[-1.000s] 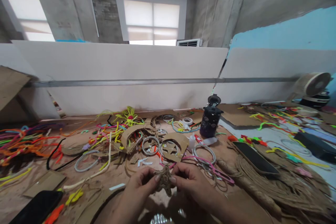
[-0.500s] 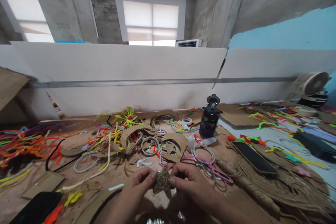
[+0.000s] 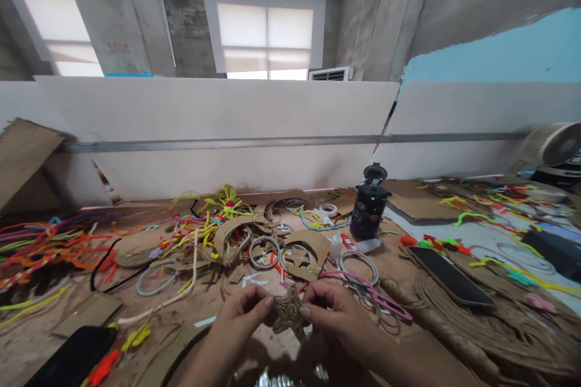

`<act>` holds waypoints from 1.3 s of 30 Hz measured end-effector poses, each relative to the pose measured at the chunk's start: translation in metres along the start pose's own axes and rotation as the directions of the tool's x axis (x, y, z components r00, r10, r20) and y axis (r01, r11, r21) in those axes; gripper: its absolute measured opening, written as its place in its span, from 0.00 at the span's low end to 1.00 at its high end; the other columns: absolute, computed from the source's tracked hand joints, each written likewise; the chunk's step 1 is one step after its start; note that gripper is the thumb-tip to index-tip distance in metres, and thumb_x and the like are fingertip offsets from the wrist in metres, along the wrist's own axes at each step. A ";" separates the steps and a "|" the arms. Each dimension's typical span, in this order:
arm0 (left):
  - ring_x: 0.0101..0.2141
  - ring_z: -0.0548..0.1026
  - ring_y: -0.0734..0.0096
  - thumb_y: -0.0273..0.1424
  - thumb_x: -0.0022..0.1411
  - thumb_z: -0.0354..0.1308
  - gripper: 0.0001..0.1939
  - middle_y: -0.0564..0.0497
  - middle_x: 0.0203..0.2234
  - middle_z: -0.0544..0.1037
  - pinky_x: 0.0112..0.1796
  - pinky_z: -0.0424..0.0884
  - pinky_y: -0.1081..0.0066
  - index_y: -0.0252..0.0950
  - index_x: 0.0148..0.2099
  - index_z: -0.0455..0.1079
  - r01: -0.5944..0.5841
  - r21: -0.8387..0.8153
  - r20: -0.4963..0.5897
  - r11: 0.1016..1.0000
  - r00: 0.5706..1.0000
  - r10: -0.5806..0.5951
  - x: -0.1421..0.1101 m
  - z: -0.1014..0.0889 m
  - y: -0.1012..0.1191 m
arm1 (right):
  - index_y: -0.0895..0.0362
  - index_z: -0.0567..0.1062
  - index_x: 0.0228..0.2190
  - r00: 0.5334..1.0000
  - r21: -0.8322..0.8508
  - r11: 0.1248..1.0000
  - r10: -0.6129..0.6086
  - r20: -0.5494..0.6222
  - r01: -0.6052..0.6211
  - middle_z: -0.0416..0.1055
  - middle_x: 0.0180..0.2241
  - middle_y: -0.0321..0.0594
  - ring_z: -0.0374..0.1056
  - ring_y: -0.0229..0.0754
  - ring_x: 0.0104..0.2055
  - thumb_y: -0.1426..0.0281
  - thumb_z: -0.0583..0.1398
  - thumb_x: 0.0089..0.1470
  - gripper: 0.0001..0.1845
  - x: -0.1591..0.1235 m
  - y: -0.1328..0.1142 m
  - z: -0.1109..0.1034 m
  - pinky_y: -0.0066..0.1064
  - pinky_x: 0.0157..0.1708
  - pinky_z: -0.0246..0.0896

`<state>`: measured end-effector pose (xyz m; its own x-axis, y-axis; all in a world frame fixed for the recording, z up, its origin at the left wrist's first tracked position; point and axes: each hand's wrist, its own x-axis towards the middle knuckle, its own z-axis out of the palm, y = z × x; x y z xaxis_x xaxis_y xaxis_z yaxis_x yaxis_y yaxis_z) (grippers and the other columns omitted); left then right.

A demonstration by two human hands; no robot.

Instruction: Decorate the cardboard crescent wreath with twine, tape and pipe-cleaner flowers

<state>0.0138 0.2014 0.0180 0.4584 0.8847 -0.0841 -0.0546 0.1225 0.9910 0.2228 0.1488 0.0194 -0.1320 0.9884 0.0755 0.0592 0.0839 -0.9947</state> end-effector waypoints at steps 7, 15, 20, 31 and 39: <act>0.28 0.69 0.70 0.49 0.47 0.71 0.22 0.54 0.21 0.74 0.34 0.65 0.71 0.35 0.27 0.74 -0.041 0.028 0.001 0.999 0.999 0.041 0.000 0.000 0.000 | 0.56 0.73 0.25 0.999 0.078 0.996 0.030 0.043 -0.033 0.68 0.24 0.33 0.60 0.38 0.27 0.59 0.66 0.48 0.14 -0.001 0.003 0.000 0.30 0.29 0.51; 0.31 0.72 0.67 0.54 0.48 0.69 0.25 0.51 0.28 0.78 0.35 0.67 0.70 0.36 0.34 0.77 -0.021 0.070 0.055 0.997 0.998 0.017 -0.003 0.009 0.001 | 0.57 0.73 0.24 1.000 -0.036 0.999 -0.001 0.020 0.002 0.67 0.24 0.33 0.61 0.39 0.29 0.63 0.66 0.49 0.12 -0.004 0.007 0.002 0.30 0.31 0.53; 0.25 0.69 0.71 0.53 0.43 0.72 0.26 0.52 0.21 0.74 0.28 0.62 0.72 0.36 0.28 0.73 0.002 0.054 0.049 0.999 0.999 -0.005 0.001 0.005 -0.018 | 0.58 0.75 0.24 1.000 -0.085 0.996 0.003 0.027 0.000 0.67 0.24 0.33 0.61 0.39 0.30 0.61 0.67 0.49 0.13 -0.006 0.008 0.006 0.29 0.31 0.53; 0.21 0.66 0.75 0.54 0.43 0.72 0.27 0.54 0.19 0.72 0.24 0.58 0.74 0.35 0.28 0.72 0.063 0.004 0.031 0.998 0.998 -0.063 0.004 0.002 -0.024 | 0.57 0.79 0.26 0.996 -0.143 0.988 -0.043 0.074 0.053 0.69 0.23 0.33 0.64 0.39 0.29 0.52 0.66 0.52 0.20 -0.003 0.001 0.002 0.27 0.30 0.56; 0.21 0.64 0.74 0.50 0.44 0.72 0.22 0.55 0.18 0.71 0.23 0.59 0.76 0.36 0.25 0.75 -0.099 0.159 -0.304 0.982 0.942 0.144 -0.005 -0.024 0.021 | 0.57 0.77 0.29 0.971 -0.279 0.954 -0.160 -0.178 0.106 0.75 0.27 0.39 0.69 0.42 0.30 0.55 0.58 0.60 0.19 0.016 0.003 -0.047 0.30 0.30 0.63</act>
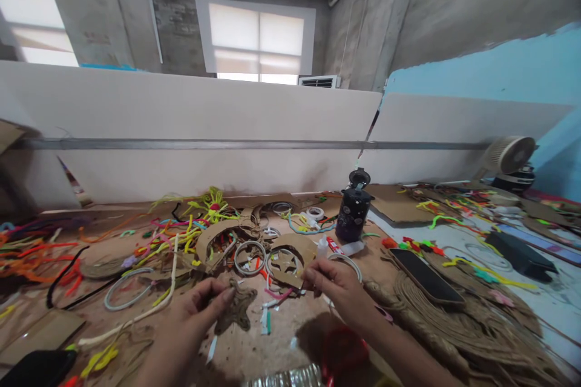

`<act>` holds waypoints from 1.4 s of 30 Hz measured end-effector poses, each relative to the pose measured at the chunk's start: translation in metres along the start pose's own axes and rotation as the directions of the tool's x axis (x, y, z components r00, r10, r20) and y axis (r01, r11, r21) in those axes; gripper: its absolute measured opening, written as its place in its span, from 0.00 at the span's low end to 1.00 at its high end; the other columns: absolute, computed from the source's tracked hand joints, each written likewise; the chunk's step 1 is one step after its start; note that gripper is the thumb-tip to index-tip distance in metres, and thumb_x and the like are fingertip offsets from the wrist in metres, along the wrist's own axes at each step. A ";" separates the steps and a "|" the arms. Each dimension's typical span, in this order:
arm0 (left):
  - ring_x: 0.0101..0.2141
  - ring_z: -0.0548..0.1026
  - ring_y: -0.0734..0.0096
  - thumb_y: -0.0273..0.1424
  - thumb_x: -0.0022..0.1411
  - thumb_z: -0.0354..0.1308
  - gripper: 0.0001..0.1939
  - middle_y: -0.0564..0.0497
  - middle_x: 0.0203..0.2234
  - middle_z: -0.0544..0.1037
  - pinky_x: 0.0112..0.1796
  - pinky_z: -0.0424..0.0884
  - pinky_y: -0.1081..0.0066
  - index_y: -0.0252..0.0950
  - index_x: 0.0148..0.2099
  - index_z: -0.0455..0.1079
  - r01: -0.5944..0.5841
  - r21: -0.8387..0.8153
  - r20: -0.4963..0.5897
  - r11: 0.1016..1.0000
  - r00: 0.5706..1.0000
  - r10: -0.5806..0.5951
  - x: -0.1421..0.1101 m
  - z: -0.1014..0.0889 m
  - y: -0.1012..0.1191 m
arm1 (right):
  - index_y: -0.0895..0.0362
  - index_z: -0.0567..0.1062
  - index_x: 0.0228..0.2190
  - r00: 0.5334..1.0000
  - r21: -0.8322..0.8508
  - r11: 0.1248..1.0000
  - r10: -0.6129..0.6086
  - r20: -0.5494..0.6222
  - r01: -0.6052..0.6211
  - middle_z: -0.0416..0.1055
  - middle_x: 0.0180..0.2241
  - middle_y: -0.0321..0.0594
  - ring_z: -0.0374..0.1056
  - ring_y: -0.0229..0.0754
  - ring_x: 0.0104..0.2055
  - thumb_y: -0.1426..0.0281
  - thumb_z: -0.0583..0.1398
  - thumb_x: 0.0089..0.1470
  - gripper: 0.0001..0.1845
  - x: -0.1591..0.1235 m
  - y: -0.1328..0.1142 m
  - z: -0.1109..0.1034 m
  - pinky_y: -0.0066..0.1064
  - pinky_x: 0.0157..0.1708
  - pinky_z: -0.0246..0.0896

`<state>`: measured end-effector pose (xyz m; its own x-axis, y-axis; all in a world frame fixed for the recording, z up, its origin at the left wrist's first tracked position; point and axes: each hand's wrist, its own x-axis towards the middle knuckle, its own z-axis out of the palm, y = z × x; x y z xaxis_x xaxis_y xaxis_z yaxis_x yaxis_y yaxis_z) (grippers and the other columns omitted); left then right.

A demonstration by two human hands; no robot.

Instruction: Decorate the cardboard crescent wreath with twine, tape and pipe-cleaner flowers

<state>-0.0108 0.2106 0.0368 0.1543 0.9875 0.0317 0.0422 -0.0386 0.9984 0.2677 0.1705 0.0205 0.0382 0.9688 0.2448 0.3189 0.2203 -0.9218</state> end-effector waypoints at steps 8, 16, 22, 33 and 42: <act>0.20 0.69 0.74 0.45 0.36 0.76 0.22 0.55 0.18 0.76 0.22 0.63 0.77 0.36 0.28 0.76 0.089 -0.174 -0.142 0.981 0.983 -0.115 0.010 -0.017 0.013 | 0.54 0.82 0.34 1.000 -0.227 0.974 0.022 0.018 -0.017 0.79 0.31 0.38 0.73 0.45 0.35 0.73 0.62 0.51 0.08 0.008 0.021 0.001 0.33 0.35 0.62; 0.26 0.76 0.73 0.43 0.36 0.77 0.24 0.53 0.25 0.82 0.28 0.71 0.78 0.36 0.34 0.77 0.161 -0.229 -0.107 0.960 0.976 -0.189 0.013 -0.025 0.010 | 0.54 0.82 0.35 0.999 -0.282 0.959 0.010 -0.046 -0.022 0.80 0.35 0.40 0.73 0.48 0.39 0.72 0.61 0.51 0.10 0.014 0.019 -0.024 0.37 0.41 0.63; 0.25 0.76 0.73 0.43 0.33 0.79 0.25 0.53 0.22 0.81 0.28 0.71 0.78 0.36 0.32 0.78 0.142 -0.264 -0.081 0.954 0.982 -0.169 0.020 -0.027 -0.002 | 0.55 0.81 0.35 0.996 -0.267 0.963 0.011 -0.090 -0.035 0.80 0.36 0.41 0.73 0.48 0.40 0.67 0.60 0.52 0.10 0.017 0.016 -0.044 0.37 0.42 0.64; 0.21 0.71 0.74 0.48 0.34 0.77 0.28 0.58 0.19 0.75 0.23 0.65 0.78 0.37 0.35 0.76 0.199 -0.202 -0.018 0.959 0.978 -0.207 0.024 -0.024 -0.018 | 0.55 0.81 0.32 0.999 -0.248 0.968 0.031 -0.027 -0.037 0.80 0.34 0.39 0.73 0.46 0.39 0.71 0.61 0.50 0.09 0.013 0.007 -0.049 0.34 0.40 0.63; 0.22 0.73 0.69 0.41 0.33 0.78 0.22 0.55 0.20 0.77 0.24 0.67 0.74 0.38 0.31 0.75 0.169 -0.175 -0.062 0.970 0.981 -0.183 0.012 -0.011 0.003 | 0.56 0.81 0.32 0.998 -0.244 0.969 0.030 -0.059 -0.043 0.79 0.31 0.38 0.71 0.44 0.35 0.70 0.61 0.51 0.08 0.016 0.009 -0.057 0.33 0.36 0.62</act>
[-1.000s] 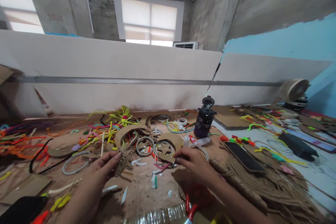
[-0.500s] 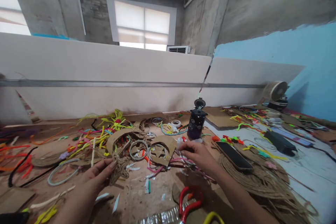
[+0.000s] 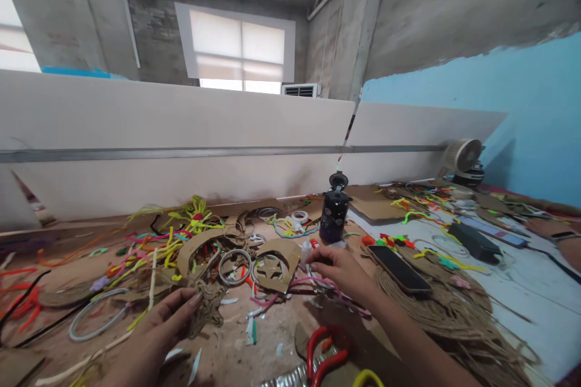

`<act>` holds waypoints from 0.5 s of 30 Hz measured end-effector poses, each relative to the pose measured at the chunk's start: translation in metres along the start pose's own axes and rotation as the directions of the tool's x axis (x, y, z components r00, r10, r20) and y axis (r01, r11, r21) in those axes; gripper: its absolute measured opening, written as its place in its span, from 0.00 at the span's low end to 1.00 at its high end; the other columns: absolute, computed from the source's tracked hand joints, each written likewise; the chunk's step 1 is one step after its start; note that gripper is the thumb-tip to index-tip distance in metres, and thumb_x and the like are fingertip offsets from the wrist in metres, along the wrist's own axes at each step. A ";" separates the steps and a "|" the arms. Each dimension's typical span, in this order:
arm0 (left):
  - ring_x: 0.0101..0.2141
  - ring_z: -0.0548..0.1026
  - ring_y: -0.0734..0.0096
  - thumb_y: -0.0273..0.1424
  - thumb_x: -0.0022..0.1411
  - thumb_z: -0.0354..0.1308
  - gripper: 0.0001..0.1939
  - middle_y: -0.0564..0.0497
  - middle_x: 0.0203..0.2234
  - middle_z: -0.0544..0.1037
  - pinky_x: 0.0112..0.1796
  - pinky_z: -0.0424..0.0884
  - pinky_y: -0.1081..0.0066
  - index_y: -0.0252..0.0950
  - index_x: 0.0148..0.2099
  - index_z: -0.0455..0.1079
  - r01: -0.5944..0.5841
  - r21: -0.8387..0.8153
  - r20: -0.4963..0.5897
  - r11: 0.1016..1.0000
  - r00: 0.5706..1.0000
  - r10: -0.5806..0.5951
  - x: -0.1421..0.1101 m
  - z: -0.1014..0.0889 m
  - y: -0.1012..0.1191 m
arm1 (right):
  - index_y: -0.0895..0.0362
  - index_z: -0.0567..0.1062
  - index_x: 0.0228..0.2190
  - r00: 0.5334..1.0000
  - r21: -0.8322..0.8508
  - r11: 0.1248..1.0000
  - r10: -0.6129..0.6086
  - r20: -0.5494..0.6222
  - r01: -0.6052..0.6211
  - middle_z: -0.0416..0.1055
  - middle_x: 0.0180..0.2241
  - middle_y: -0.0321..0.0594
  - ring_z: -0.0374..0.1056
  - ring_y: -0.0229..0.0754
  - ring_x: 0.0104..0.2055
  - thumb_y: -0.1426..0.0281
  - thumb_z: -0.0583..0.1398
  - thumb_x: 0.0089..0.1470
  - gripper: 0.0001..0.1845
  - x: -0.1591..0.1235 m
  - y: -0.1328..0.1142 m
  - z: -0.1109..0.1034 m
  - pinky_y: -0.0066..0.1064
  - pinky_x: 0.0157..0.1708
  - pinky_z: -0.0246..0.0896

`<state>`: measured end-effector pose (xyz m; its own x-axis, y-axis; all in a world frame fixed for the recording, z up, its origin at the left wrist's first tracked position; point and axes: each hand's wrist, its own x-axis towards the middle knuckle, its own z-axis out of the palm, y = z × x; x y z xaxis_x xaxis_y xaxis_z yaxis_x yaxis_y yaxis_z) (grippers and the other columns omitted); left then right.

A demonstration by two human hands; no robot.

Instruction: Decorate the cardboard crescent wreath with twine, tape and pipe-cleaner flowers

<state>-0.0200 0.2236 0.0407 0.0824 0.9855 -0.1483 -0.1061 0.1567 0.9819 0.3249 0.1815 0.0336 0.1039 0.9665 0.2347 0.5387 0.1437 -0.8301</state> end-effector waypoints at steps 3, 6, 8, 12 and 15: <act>0.21 0.74 0.67 0.42 0.36 0.77 0.21 0.55 0.19 0.76 0.24 0.69 0.71 0.39 0.30 0.74 0.000 0.026 -0.004 1.000 1.000 0.001 -0.002 0.003 0.003 | 0.56 0.82 0.33 0.999 -0.022 1.000 0.008 -0.043 -0.009 0.78 0.29 0.37 0.69 0.43 0.32 0.70 0.61 0.51 0.09 0.000 0.000 -0.005 0.32 0.33 0.59; 0.23 0.76 0.65 0.42 0.36 0.76 0.20 0.54 0.20 0.78 0.26 0.72 0.71 0.40 0.29 0.73 0.006 0.017 0.008 1.000 1.000 -0.006 -0.004 0.005 0.004 | 0.57 0.81 0.34 0.997 -0.047 0.999 0.024 -0.069 -0.027 0.76 0.28 0.36 0.66 0.41 0.29 0.70 0.61 0.50 0.10 -0.001 0.001 -0.009 0.31 0.30 0.57; 0.24 0.77 0.65 0.41 0.36 0.77 0.20 0.53 0.21 0.79 0.26 0.72 0.71 0.40 0.30 0.74 0.009 0.009 0.016 1.000 1.000 -0.009 -0.005 0.006 0.005 | 0.57 0.81 0.34 0.997 -0.067 0.997 0.024 -0.068 -0.028 0.76 0.28 0.36 0.66 0.41 0.29 0.70 0.61 0.50 0.10 -0.001 0.004 -0.011 0.30 0.30 0.57; 0.22 0.76 0.65 0.42 0.36 0.77 0.20 0.53 0.20 0.78 0.25 0.72 0.71 0.39 0.29 0.74 0.014 0.010 0.038 1.000 0.999 -0.014 -0.005 0.005 0.005 | 0.57 0.81 0.33 0.999 -0.119 0.993 0.002 -0.040 -0.007 0.78 0.30 0.37 0.70 0.44 0.34 0.71 0.60 0.50 0.09 0.000 0.008 -0.011 0.31 0.34 0.60; 0.22 0.75 0.65 0.40 0.35 0.77 0.20 0.54 0.19 0.77 0.24 0.71 0.71 0.40 0.28 0.73 0.011 0.015 0.026 1.000 1.000 -0.011 -0.003 0.003 0.002 | 0.56 0.82 0.33 1.000 -0.165 0.986 -0.004 -0.008 0.003 0.79 0.31 0.38 0.71 0.44 0.35 0.72 0.59 0.50 0.10 -0.001 0.007 -0.008 0.31 0.36 0.61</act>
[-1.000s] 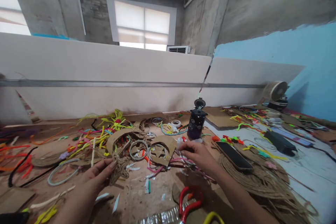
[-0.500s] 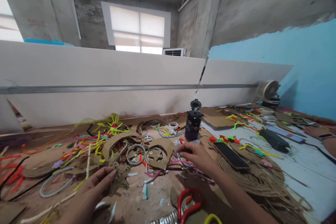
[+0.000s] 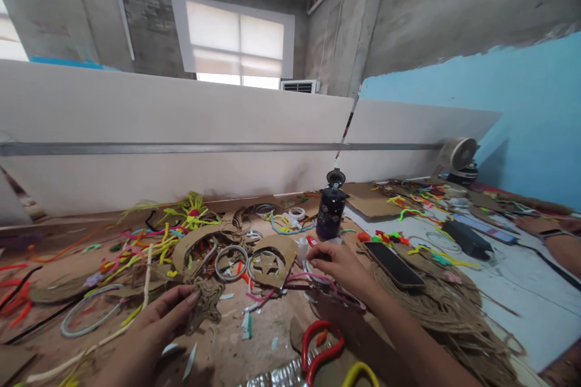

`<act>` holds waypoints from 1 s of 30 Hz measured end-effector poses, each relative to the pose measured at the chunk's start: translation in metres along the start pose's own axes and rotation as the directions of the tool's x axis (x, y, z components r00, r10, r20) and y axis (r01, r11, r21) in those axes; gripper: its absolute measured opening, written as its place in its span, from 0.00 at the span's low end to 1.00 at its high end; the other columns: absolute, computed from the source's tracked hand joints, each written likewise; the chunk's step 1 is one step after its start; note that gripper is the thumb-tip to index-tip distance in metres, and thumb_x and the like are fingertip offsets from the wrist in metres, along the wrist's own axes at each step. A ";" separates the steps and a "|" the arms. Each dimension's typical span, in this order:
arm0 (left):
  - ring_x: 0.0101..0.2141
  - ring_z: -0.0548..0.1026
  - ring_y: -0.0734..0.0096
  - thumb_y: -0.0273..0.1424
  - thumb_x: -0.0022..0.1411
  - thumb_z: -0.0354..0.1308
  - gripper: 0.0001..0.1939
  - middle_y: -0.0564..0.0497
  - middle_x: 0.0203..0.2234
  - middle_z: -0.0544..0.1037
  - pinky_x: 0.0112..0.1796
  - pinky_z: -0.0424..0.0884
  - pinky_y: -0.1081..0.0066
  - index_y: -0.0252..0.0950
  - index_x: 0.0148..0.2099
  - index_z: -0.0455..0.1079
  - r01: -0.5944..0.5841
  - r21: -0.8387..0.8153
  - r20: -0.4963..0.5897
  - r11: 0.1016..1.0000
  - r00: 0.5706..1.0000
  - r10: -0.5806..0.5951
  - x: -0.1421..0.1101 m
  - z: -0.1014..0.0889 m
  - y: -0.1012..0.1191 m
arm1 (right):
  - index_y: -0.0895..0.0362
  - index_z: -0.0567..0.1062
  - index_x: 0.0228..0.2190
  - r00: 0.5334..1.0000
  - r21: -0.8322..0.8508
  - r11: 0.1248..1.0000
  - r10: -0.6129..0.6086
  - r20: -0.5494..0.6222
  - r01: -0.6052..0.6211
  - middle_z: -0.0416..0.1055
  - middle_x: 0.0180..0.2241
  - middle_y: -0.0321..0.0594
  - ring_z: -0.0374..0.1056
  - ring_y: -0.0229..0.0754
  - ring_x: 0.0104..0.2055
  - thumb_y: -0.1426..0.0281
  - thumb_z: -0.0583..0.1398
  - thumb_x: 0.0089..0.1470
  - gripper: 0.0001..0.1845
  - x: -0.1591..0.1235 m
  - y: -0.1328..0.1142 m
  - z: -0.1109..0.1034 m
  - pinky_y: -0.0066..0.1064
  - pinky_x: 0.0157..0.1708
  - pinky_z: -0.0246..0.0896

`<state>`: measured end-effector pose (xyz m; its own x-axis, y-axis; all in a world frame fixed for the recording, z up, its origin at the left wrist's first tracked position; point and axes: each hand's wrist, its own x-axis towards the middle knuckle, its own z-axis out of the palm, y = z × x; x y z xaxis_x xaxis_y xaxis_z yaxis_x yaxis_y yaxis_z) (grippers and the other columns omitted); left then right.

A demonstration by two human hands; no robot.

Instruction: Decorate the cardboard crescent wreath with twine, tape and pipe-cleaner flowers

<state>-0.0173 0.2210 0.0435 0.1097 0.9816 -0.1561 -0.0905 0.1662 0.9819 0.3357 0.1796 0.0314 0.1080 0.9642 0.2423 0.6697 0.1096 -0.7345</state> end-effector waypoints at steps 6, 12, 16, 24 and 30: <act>0.22 0.74 0.71 0.38 0.35 0.78 0.21 0.55 0.21 0.77 0.24 0.67 0.77 0.38 0.31 0.75 0.024 -0.021 -0.001 0.999 1.000 -0.024 0.005 -0.005 -0.008 | 0.55 0.82 0.32 0.997 -0.158 0.987 0.039 0.070 -0.027 0.80 0.31 0.36 0.72 0.43 0.33 0.77 0.59 0.49 0.12 -0.003 -0.003 0.005 0.28 0.32 0.58; 0.23 0.75 0.72 0.37 0.35 0.78 0.21 0.53 0.23 0.81 0.24 0.68 0.78 0.40 0.34 0.78 0.040 -0.022 -0.010 0.999 0.999 -0.040 0.005 -0.003 -0.008 | 0.55 0.82 0.27 0.996 -0.393 0.917 0.085 0.022 -0.070 0.79 0.31 0.41 0.71 0.46 0.35 0.76 0.61 0.48 0.08 -0.004 0.005 0.000 0.31 0.30 0.49; 0.22 0.75 0.72 0.36 0.35 0.78 0.20 0.54 0.22 0.81 0.24 0.69 0.78 0.40 0.34 0.77 0.049 -0.029 -0.006 0.998 0.999 -0.049 0.002 0.000 -0.006 | 0.55 0.81 0.24 0.993 -0.441 0.894 0.109 0.042 -0.079 0.79 0.28 0.40 0.70 0.44 0.31 0.74 0.62 0.49 0.07 -0.003 0.012 0.001 0.30 0.27 0.45; 0.24 0.77 0.67 0.36 0.34 0.78 0.20 0.52 0.24 0.83 0.27 0.73 0.74 0.40 0.33 0.78 0.058 -0.019 -0.020 0.998 0.998 -0.059 -0.006 0.005 0.001 | 0.55 0.80 0.25 0.987 -0.444 0.886 0.158 0.020 -0.132 0.78 0.25 0.39 0.70 0.41 0.28 0.66 0.58 0.58 0.14 -0.001 0.017 0.016 0.29 0.25 0.45; 0.26 0.79 0.66 0.38 0.34 0.78 0.21 0.52 0.24 0.82 0.29 0.75 0.75 0.41 0.33 0.78 0.075 -0.022 0.003 0.997 0.997 -0.075 -0.006 0.004 0.001 | 0.53 0.81 0.37 0.974 -0.479 0.849 0.187 -0.124 -0.224 0.81 0.36 0.42 0.74 0.46 0.40 0.68 0.57 0.60 0.11 0.006 0.026 -0.006 0.29 0.32 0.52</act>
<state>-0.0139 0.2146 0.0459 0.1192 0.9660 -0.2292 -0.1042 0.2418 0.9647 0.3579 0.1865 0.0177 0.3215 0.9303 0.1768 0.8961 -0.2386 -0.3741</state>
